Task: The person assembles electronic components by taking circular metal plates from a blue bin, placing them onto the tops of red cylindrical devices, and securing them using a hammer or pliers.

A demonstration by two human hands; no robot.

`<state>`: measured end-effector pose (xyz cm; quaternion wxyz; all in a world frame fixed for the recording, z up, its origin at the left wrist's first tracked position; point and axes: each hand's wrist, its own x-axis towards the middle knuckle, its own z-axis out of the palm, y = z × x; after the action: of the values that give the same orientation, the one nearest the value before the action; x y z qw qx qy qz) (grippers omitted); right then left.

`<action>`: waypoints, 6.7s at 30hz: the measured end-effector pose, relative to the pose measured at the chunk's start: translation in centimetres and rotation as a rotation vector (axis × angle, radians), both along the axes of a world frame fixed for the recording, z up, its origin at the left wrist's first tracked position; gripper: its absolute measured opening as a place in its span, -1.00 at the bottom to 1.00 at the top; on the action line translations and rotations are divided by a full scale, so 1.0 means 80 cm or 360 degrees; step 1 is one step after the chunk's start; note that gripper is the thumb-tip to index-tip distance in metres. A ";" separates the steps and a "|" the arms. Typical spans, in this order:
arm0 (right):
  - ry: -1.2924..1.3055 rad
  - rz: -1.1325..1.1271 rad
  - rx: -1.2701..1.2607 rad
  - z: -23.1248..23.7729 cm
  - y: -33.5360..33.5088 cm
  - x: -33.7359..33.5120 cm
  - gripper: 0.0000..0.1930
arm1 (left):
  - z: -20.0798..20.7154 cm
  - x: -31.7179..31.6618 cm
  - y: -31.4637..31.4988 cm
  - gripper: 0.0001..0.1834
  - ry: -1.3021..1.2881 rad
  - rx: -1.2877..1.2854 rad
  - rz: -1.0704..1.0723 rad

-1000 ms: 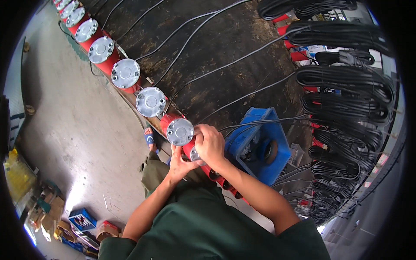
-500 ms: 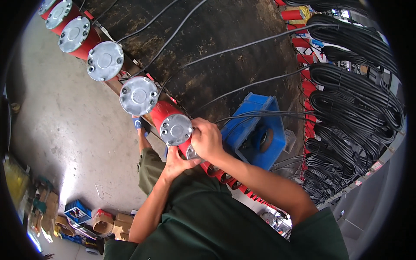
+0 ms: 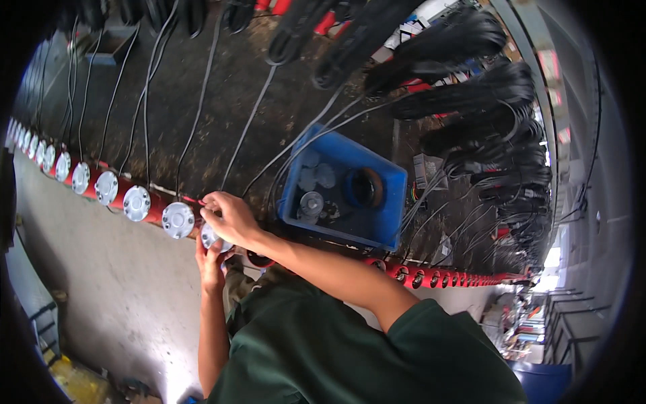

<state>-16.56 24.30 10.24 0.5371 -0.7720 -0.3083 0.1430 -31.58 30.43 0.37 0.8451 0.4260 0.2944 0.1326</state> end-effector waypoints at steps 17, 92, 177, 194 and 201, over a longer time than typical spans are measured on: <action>-0.1775 0.0921 -0.1669 -0.045 -0.444 0.156 -0.67 | 0.081 -0.029 -0.029 -0.28 0.0474 0.0889 0.0179; 0.0123 0.0949 -0.2065 0.230 -0.151 0.076 -0.31 | 0.058 0.006 0.040 -0.03 -0.0135 0.1274 -0.0215; -0.0515 -0.0808 -0.1200 -0.100 -0.510 0.257 -0.76 | 0.269 0.076 -0.293 -0.11 -0.0756 -0.0863 -0.0170; 0.0907 -0.0509 0.0235 0.053 -0.423 0.111 -0.91 | 0.184 -0.111 -0.197 -0.25 -0.0555 -0.0764 0.0548; 0.0811 -0.0321 0.0156 0.076 -0.282 0.002 -0.94 | 0.180 -0.104 -0.173 -0.25 -0.0297 -0.0892 0.0527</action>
<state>-16.39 1.76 16.34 0.6456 -0.7110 -0.0914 0.2633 -39.94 16.56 14.75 0.9196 0.1096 0.3060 0.2206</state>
